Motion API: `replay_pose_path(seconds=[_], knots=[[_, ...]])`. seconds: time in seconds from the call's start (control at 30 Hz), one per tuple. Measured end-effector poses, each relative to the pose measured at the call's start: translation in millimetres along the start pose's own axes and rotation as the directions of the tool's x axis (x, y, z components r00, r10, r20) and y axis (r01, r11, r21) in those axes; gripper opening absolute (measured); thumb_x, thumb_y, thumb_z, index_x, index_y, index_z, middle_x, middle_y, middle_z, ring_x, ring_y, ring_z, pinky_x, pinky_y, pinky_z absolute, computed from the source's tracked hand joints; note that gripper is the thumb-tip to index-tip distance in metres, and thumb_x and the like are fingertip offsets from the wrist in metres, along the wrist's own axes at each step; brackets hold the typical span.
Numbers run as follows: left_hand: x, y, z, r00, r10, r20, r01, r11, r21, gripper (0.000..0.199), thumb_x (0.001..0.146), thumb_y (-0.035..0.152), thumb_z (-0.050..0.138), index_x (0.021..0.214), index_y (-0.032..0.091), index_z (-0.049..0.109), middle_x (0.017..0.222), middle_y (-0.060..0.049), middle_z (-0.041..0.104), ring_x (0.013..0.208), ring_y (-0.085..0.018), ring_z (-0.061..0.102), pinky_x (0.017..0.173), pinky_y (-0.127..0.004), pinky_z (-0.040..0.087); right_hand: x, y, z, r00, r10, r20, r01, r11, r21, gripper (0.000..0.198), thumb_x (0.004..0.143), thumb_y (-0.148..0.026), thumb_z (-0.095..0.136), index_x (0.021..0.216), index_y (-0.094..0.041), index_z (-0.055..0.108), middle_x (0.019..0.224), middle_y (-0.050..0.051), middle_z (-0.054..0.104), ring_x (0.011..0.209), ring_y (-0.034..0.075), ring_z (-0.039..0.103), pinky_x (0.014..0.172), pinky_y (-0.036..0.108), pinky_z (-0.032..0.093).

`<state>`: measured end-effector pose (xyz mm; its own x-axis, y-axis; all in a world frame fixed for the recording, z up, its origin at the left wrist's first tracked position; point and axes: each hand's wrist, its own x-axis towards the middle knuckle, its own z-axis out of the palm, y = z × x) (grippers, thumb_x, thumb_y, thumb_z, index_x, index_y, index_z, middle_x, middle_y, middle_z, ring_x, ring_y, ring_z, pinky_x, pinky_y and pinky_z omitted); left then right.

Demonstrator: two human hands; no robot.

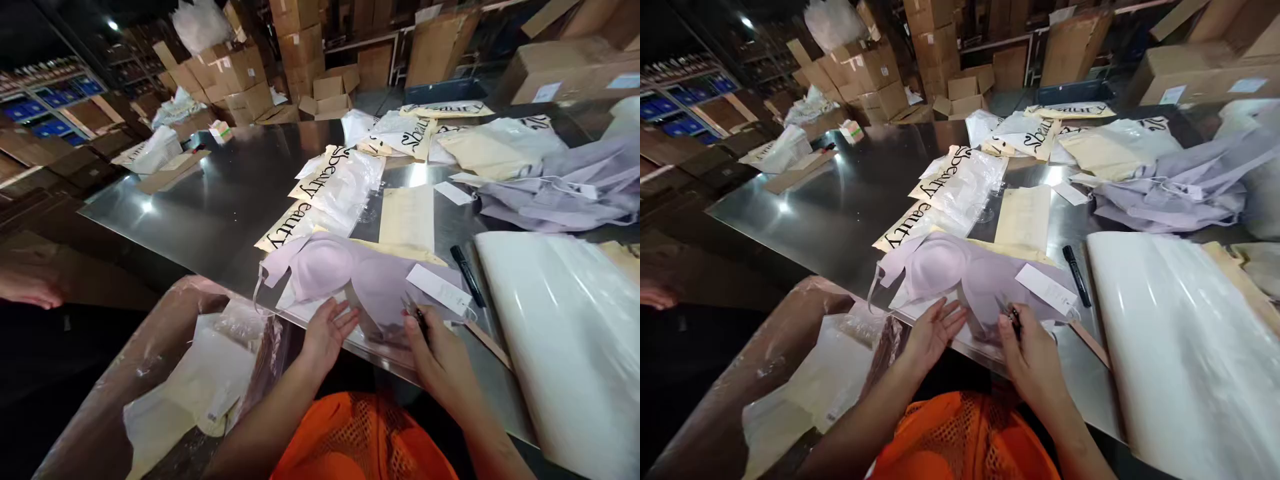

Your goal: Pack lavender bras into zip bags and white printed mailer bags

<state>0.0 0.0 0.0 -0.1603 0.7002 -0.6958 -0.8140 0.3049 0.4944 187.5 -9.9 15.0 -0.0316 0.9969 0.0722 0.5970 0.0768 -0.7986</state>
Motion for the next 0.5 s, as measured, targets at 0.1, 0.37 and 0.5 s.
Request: replay_pose_path(seconds=[0.1, 0.37, 0.5], knots=[[2, 14, -5, 0.994, 0.056, -0.091, -0.062, 0.996, -0.064, 0.01, 0.097, 0.019, 0.052, 0.098, 0.011, 0.059, 0.104, -0.013, 0.069, 0.083, -0.023, 0.074, 0.063, -0.027, 0.062, -1, 5, 3, 0.999, 0.034, -0.005, -0.034, 0.999, -0.003, 0.046, 0.094, -0.06, 0.033, 0.103, -0.021, 0.057, 0.093, 0.009, 0.073, 0.081, 0.025, 0.07, 0.065, 0.032, 0.051], [14, 32, 5, 0.947, 0.277, -0.163, -0.295, 0.95, -0.103, 0.014, 0.094, 0.01, 0.056, 0.081, 0.012, 0.056, 0.067, 0.0, 0.063, 0.061, -0.01, 0.069, 0.047, -0.011, 0.049, -6, -4, 1, 0.998, -0.058, -0.021, 0.058, 0.998, -0.037, 0.041, 0.098, -0.055, 0.038, 0.109, -0.022, 0.061, 0.098, 0.007, 0.072, 0.083, 0.022, 0.069, 0.062, 0.028, 0.052], [-7, 30, 3, 0.94, 0.337, -0.056, -0.34, 0.938, -0.07, 0.018, 0.087, 0.012, 0.067, 0.071, 0.01, 0.058, 0.07, -0.004, 0.067, 0.075, -0.017, 0.073, 0.069, -0.022, 0.06, -5, -14, 2, 0.952, -0.279, -0.122, 0.27, 0.959, -0.088, 0.035, 0.099, -0.043, 0.044, 0.12, -0.023, 0.065, 0.097, 0.006, 0.065, 0.086, 0.018, 0.065, 0.069, 0.027, 0.052]])
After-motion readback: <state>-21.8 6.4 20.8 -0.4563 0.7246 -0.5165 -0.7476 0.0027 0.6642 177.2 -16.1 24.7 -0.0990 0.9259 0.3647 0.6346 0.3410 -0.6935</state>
